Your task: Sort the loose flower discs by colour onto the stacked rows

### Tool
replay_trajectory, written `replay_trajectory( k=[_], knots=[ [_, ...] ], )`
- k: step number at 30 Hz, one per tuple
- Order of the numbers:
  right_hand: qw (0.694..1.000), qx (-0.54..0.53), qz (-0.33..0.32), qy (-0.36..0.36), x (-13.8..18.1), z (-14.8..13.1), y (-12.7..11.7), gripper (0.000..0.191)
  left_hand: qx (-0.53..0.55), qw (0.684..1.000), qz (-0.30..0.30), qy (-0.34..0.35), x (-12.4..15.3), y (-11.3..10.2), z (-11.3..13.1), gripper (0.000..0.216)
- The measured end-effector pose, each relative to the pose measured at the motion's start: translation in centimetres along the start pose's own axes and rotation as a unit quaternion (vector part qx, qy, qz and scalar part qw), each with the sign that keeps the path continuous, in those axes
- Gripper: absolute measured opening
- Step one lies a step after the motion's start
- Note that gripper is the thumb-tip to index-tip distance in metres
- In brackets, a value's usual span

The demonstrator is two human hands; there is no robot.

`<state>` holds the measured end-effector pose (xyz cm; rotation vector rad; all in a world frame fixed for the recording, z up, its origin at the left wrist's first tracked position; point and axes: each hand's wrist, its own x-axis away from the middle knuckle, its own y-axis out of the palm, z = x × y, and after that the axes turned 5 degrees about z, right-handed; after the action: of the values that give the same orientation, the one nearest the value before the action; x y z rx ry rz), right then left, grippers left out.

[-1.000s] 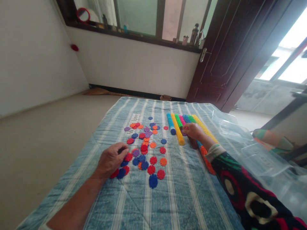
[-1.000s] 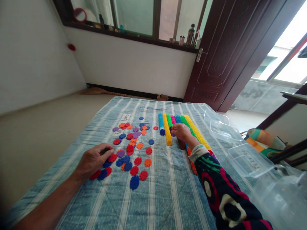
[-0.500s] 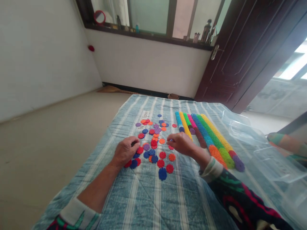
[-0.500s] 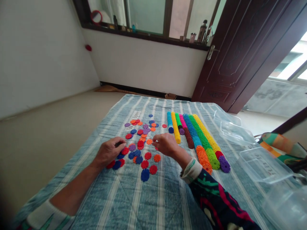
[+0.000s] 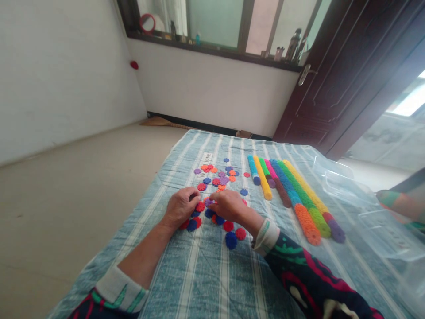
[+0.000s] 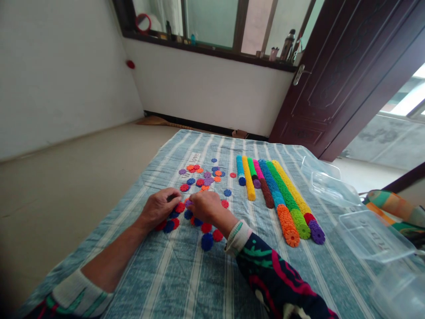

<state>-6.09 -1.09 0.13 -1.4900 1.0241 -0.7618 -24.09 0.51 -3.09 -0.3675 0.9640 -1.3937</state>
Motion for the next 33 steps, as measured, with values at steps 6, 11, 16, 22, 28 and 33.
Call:
replay_trajectory(
  k=[6,11,16,22,28,33],
  knots=[
    [0.999,0.019,0.000,0.028,-1.0,-0.7,0.6,0.031,0.000,1.000,-0.002,-0.002,-0.1,-0.2,0.2,0.020],
    [0.999,0.019,0.001,0.028,-1.5,-0.8,0.3,0.030,-0.002,1.000,-0.001,-0.006,-0.3,-0.3,0.1,0.021],
    [1.000,0.020,0.003,0.011,-1.5,-0.4,0.0,0.032,0.001,1.000,0.001,-0.019,-0.3,-0.5,0.1,0.021],
    [1.000,0.017,0.010,-0.010,-1.2,0.5,0.0,0.027,0.011,0.999,0.008,-0.031,-0.4,-0.5,0.2,0.022],
    [1.000,0.006,0.025,-0.010,-1.1,0.7,0.4,0.029,0.005,1.000,0.002,-0.028,-0.4,-0.4,0.1,0.023],
    [1.000,0.006,0.016,-0.003,-1.4,0.7,0.4,0.028,0.008,1.000,0.004,-0.025,-0.2,-0.4,0.1,0.021]
  ],
)
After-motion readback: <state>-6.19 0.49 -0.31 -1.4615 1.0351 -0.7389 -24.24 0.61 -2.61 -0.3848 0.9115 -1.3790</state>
